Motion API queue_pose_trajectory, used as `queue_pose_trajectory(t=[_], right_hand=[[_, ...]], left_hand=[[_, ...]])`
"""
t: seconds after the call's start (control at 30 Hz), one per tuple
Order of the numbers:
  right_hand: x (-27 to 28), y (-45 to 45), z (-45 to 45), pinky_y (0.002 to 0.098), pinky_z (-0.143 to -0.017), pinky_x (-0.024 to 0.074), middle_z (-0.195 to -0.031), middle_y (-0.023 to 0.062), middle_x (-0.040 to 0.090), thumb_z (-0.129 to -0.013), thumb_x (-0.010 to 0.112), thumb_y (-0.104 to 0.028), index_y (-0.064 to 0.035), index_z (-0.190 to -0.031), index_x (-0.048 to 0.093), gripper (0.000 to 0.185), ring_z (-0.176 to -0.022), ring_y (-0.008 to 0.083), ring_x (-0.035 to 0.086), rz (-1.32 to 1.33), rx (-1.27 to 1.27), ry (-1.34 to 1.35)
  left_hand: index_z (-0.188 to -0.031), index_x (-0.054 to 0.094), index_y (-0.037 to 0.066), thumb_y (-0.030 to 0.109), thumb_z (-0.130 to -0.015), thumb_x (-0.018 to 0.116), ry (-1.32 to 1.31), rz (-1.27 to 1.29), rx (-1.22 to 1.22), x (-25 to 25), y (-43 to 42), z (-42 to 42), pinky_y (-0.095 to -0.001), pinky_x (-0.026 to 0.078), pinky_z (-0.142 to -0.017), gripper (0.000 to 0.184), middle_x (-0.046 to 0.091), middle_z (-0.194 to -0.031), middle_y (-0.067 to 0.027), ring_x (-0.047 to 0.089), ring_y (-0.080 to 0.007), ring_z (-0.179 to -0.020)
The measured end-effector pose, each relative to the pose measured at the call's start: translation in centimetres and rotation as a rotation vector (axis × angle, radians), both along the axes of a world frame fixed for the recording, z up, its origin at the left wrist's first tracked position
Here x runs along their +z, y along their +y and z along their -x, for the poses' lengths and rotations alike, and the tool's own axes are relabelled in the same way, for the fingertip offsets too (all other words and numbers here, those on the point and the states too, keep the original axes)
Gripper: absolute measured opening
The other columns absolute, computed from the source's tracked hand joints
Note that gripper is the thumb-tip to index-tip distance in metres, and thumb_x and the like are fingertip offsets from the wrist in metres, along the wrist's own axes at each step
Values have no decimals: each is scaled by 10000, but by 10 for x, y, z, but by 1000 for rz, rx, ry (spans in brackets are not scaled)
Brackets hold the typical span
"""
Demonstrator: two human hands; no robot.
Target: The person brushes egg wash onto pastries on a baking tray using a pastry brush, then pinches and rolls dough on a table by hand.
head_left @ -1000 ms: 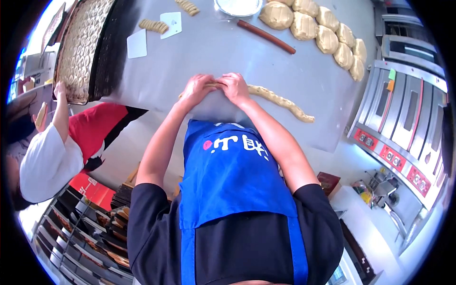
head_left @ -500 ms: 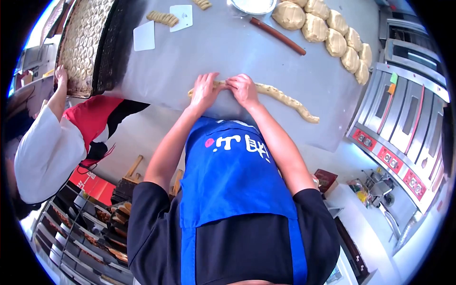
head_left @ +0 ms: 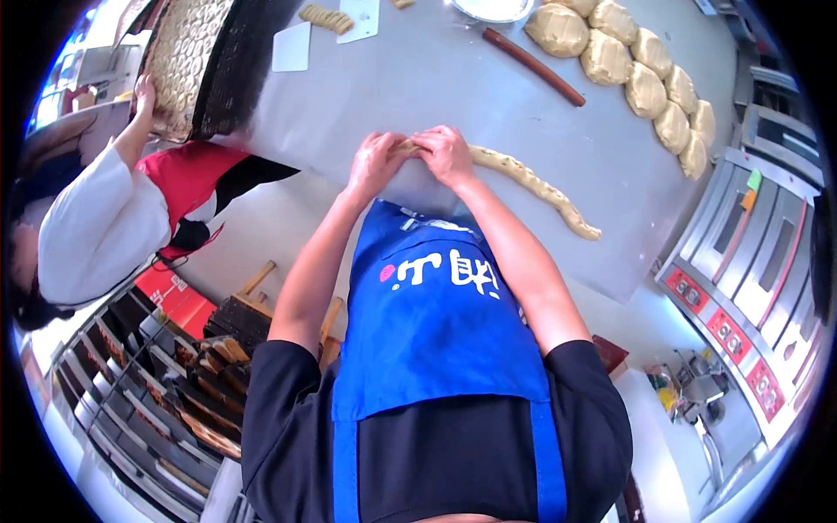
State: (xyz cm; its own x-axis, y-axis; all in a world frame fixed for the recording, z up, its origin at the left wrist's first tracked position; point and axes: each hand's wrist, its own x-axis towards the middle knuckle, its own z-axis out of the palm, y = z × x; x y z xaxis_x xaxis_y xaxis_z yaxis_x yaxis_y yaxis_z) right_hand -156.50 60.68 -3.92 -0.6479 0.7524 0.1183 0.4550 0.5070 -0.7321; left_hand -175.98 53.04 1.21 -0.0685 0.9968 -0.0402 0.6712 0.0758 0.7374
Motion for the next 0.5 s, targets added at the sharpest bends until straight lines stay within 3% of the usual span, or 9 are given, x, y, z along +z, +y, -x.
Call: queue_pose_trajectory(t=[0.1, 0.2, 0.37, 0.43, 0.5], right_hand=[[25, -3, 1, 450, -988, 511, -1121, 92, 799, -883, 785, -192, -118, -1172, 803, 299, -1103, 292, 707, 92, -80, 3], [14, -1, 1, 453, -984, 509, -1095, 99, 802, -890, 773, -199, -118, -1114, 812, 241, -1082, 298, 718, 40, -14, 97], [9, 7, -2, 447, -958, 523, -1084, 114, 802, -894, 767, -183, -99, -1054, 808, 186, -1046, 306, 734, 48, -22, 37], [14, 8, 2, 452, -955, 532, -1095, 114, 803, -890, 773, -189, -83, -1001, 813, 159, -1039, 306, 740, 118, -12, 3], [19, 8, 8, 449, -956, 537, -1069, 108, 801, -884, 781, -190, -82, -984, 818, 153, -1034, 308, 733, 212, -84, 18]], left_hand=[[-1105, 780, 83, 208, -887, 809, 96, -175, -1, 2, -4, -6, -469, 537, -965, 253, 781, -1140, -85, 676, -325, -1134], [-1120, 797, 114, 252, -892, 810, 139, -92, -36, -4, -6, -8, -473, 525, -998, 267, 780, -1186, -67, 664, -314, -1190], [-1080, 815, 114, 300, -884, 816, 97, -9, -67, -23, 9, -2, -443, 556, -942, 271, 790, -1164, -72, 697, -296, -1083], [-1025, 809, 98, 250, -865, 841, 61, -31, -57, -20, 10, 1, -422, 581, -869, 223, 797, -1016, -79, 713, -288, -971], [-1010, 798, 89, 211, -856, 850, -50, -9, 27, -15, 6, -1, -418, 587, -845, 202, 785, -975, -92, 715, -292, -945]])
